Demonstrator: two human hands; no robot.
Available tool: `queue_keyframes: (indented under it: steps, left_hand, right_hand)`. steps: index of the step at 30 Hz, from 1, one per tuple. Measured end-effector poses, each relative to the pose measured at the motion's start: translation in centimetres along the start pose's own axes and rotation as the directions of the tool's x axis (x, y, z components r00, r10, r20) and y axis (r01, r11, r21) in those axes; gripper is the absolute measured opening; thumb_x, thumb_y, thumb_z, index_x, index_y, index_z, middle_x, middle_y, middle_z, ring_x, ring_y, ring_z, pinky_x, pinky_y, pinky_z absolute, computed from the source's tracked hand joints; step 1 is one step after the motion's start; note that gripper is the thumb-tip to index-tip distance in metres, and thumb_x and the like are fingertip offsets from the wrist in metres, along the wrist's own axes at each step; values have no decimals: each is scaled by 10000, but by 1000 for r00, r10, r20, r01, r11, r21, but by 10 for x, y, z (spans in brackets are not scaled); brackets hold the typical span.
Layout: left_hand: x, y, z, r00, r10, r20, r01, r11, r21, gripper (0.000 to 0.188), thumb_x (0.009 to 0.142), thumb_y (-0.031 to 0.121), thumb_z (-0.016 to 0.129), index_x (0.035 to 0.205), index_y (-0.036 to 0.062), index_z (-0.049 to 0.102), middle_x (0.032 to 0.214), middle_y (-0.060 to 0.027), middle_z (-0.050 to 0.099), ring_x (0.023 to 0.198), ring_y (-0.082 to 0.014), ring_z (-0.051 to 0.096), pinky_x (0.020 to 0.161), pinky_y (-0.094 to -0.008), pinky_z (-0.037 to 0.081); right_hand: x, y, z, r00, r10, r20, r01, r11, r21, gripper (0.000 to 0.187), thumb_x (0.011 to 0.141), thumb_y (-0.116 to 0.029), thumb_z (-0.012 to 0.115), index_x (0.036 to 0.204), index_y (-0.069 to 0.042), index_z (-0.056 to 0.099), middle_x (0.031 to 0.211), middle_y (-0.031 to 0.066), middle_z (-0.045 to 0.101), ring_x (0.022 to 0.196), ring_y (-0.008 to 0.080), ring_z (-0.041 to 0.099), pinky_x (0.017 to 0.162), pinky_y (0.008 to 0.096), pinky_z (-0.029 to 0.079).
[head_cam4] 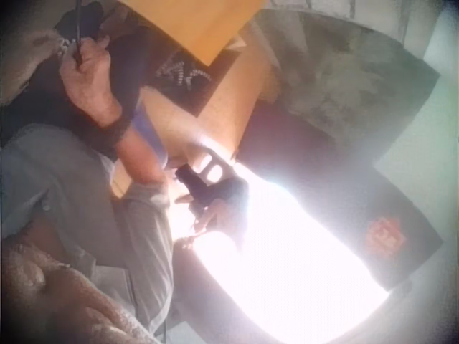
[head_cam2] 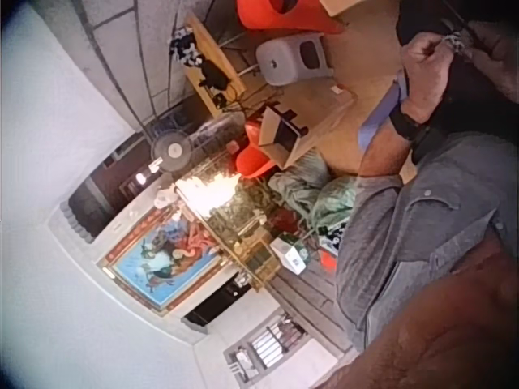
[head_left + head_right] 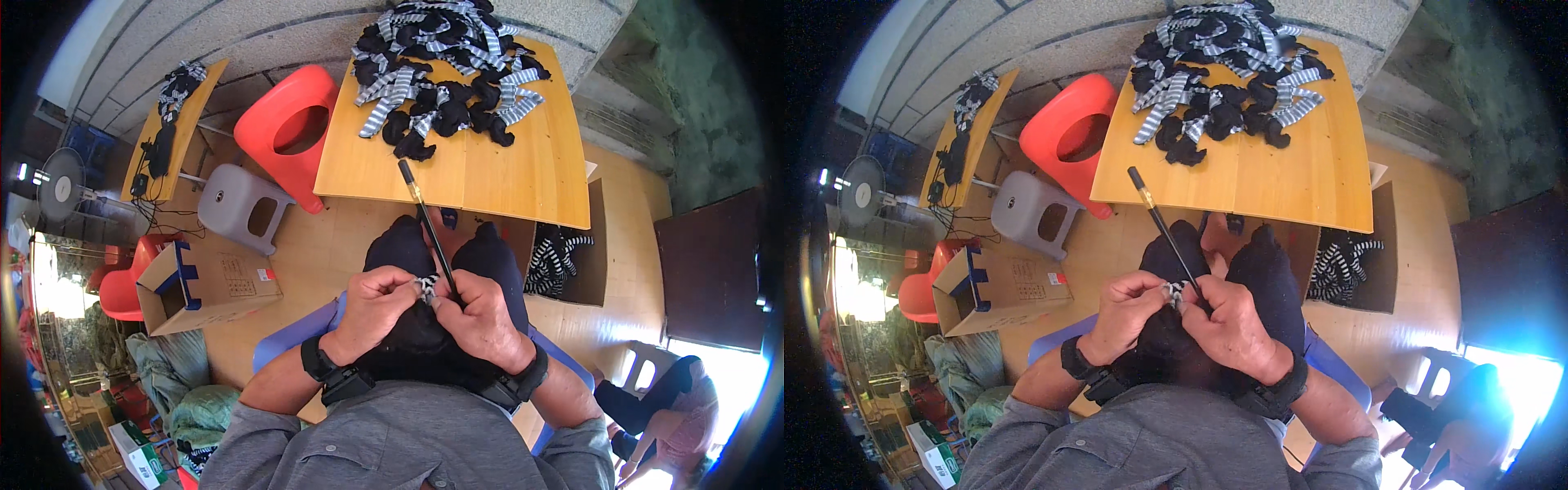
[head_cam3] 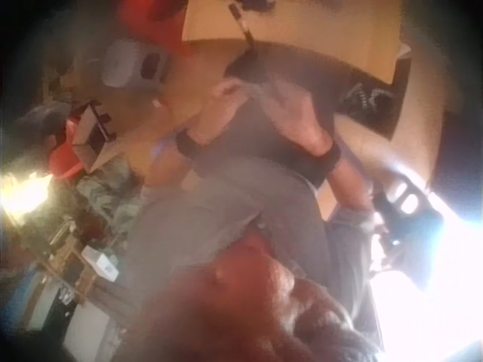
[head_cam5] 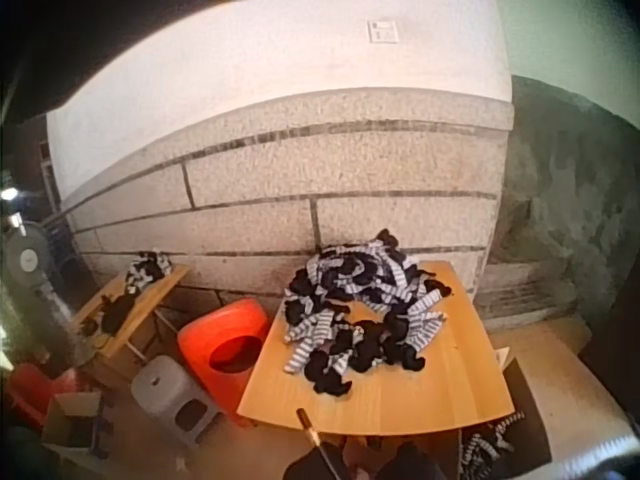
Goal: The recorder uses a thin rod to turn small striped textile tubes inside out or prepare them for manufacturing.
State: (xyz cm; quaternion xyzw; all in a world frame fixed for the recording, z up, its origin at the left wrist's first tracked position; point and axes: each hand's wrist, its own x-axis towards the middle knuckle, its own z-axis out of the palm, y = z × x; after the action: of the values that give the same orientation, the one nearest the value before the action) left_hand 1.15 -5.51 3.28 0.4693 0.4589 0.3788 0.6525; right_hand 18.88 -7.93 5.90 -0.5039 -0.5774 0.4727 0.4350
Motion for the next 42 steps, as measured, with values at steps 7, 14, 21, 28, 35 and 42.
queue_keyframes:
  steps: [7, 14, 21, 28, 35, 42]
  left_hand:
    - [-3, -6, 7, 994, 85, -63, -83, 996, 28, 41, 887, 6, 635, 860, -19, 653, 748, 26, 621, 670, -7, 522, 561, -175, 414]
    - [-5, -2, 4, 982, 143, 121, -143, 990, -8, 80, 938, 2, 554, 969, -15, 625, 840, 13, 625, 739, -33, 525, 648, -195, 429]
    - [-5, 5, 3, 969, 94, 226, -97, 995, 2, 93, 947, 7, 547, 989, -18, 626, 885, -27, 650, 795, -62, 572, 703, -212, 464]
    - [0, 9, -3, 973, -23, 232, 13, 999, 45, 112, 945, 44, 560, 998, -11, 642, 880, -12, 647, 793, -58, 564, 706, -219, 459]
    - [1, -3, 2, 980, 17, 200, -46, 989, 141, 103, 933, 63, 571, 973, -2, 641, 844, 26, 610, 761, -25, 502, 659, -194, 399]
    - [0, -5, 0, 973, -69, 220, 91, 991, -95, 90, 942, 103, 591, 957, 20, 621, 872, 29, 617, 775, -23, 519, 672, -197, 410]
  right_hand:
    - [-2, 4, 6, 999, -28, -43, 26, 999, -44, 100, 805, 4, 658, 778, 23, 564, 643, 66, 539, 592, 104, 500, 527, 283, 419]
    - [6, -9, -9, 997, 65, 29, -64, 997, -49, 197, 791, -57, 750, 809, 12, 566, 675, 47, 544, 615, 89, 493, 535, 260, 411]
    - [10, 5, -25, 955, -44, 292, 49, 999, -12, 133, 803, -31, 727, 855, -13, 606, 673, 91, 561, 545, 168, 532, 507, 300, 427]
    - [9, 6, -12, 934, -335, 120, 356, 885, -299, 109, 781, 4, 663, 764, -13, 556, 631, 166, 519, 564, 387, 556, 499, 406, 445]
    - [4, 16, -4, 970, -243, 29, 235, 891, -388, 114, 779, 2, 649, 758, -9, 538, 650, 148, 536, 544, 327, 558, 497, 372, 434]
    - [12, 12, -23, 973, 27, 230, -41, 998, 55, 90, 882, 13, 604, 965, -21, 599, 756, -51, 540, 655, 4, 481, 546, 188, 378]
